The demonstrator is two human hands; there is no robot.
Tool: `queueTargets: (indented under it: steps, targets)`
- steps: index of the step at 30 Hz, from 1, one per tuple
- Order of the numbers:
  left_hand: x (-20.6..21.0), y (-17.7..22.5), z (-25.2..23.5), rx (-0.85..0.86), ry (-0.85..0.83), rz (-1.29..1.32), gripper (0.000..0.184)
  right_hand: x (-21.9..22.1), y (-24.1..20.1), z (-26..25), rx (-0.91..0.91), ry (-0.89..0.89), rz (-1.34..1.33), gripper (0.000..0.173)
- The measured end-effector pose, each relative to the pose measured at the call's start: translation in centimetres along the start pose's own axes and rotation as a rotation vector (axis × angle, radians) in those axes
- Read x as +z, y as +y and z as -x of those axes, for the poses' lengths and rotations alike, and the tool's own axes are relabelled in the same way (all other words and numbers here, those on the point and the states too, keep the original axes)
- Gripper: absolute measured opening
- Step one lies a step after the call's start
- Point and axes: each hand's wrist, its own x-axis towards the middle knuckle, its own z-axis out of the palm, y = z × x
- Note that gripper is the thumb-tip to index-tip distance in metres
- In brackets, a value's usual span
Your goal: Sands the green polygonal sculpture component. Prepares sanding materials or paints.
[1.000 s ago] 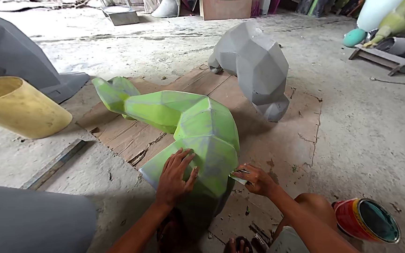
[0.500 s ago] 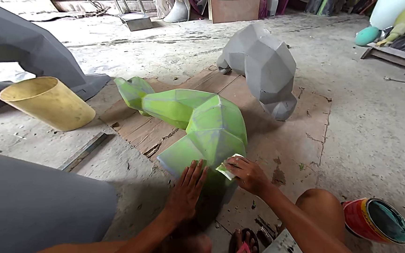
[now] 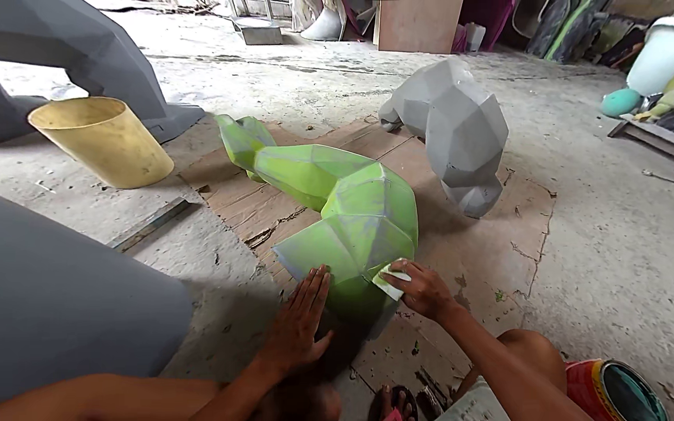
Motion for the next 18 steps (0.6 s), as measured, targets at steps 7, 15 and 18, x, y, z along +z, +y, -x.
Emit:
queueTargets:
  steps: [7,15,18]
  targets:
    - [0.2,0.1,0.0,-0.024,-0.005,0.029,0.111,1.0,-0.6,-0.6,0.023,-0.079,-0.094,0.037]
    - [0.4,0.6,0.1,-0.034,0.001,0.026,0.112,0.3,-0.1,-3.6,-0.073,-0.063,-0.13,0.036]
    - [0.3,0.5,0.0,-0.032,0.015,0.031,0.11,0.6,-0.3,-3.2,-0.054,-0.085,-0.149,0.038]
